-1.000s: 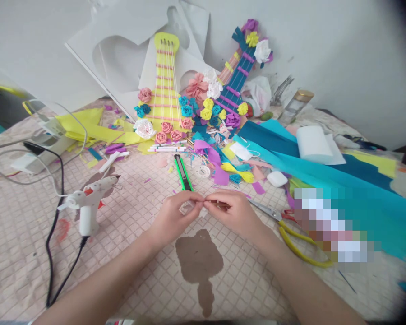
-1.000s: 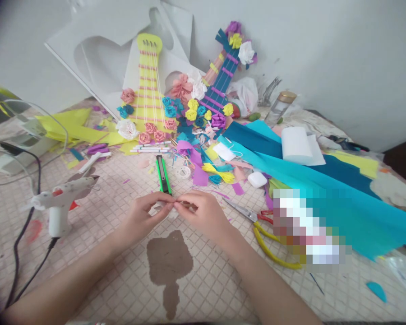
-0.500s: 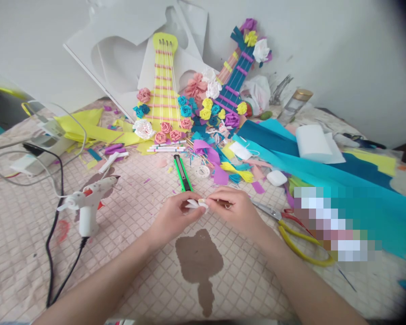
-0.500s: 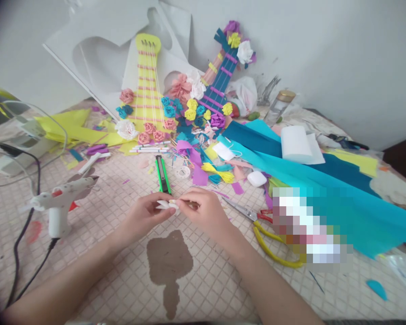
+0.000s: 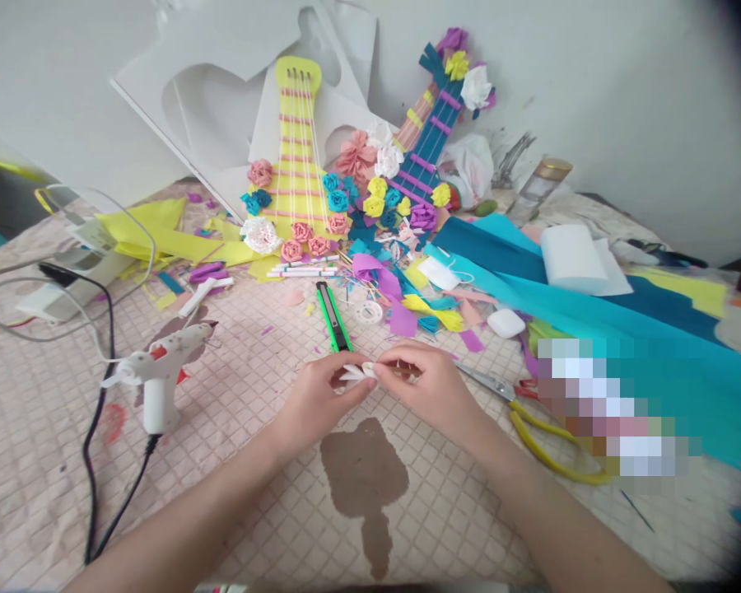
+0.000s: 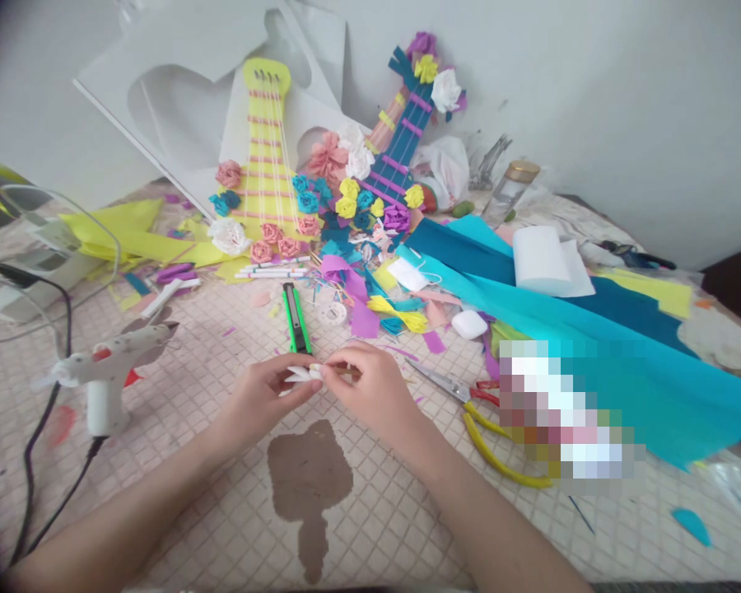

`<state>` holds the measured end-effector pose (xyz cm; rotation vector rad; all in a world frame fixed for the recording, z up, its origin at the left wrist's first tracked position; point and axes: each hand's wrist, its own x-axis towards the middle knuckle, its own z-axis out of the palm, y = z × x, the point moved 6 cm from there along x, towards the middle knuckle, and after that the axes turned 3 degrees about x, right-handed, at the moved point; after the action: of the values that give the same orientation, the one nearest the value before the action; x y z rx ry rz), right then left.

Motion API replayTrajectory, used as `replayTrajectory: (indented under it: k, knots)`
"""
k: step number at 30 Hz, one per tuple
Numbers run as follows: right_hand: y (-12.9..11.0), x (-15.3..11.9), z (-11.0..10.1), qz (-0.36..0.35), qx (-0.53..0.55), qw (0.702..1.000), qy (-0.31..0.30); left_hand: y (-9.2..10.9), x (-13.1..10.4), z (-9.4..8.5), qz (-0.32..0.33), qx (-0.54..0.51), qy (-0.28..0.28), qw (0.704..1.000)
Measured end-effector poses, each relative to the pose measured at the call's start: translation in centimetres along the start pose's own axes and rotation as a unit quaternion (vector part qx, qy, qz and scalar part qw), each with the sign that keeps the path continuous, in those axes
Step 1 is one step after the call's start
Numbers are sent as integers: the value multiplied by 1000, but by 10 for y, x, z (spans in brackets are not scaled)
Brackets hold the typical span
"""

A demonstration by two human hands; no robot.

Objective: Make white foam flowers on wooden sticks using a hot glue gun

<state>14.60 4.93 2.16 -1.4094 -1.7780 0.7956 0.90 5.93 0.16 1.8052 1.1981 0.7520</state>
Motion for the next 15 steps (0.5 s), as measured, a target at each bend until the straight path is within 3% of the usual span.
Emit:
replayTrajectory:
  k: [7,15]
  knots:
    - [1,1,0,5,8,1000,-15,2,-2,0,20,24,8,999]
    - [3,2,-1,10,13,1000,-14,14,-5,-2,131,94,25,987]
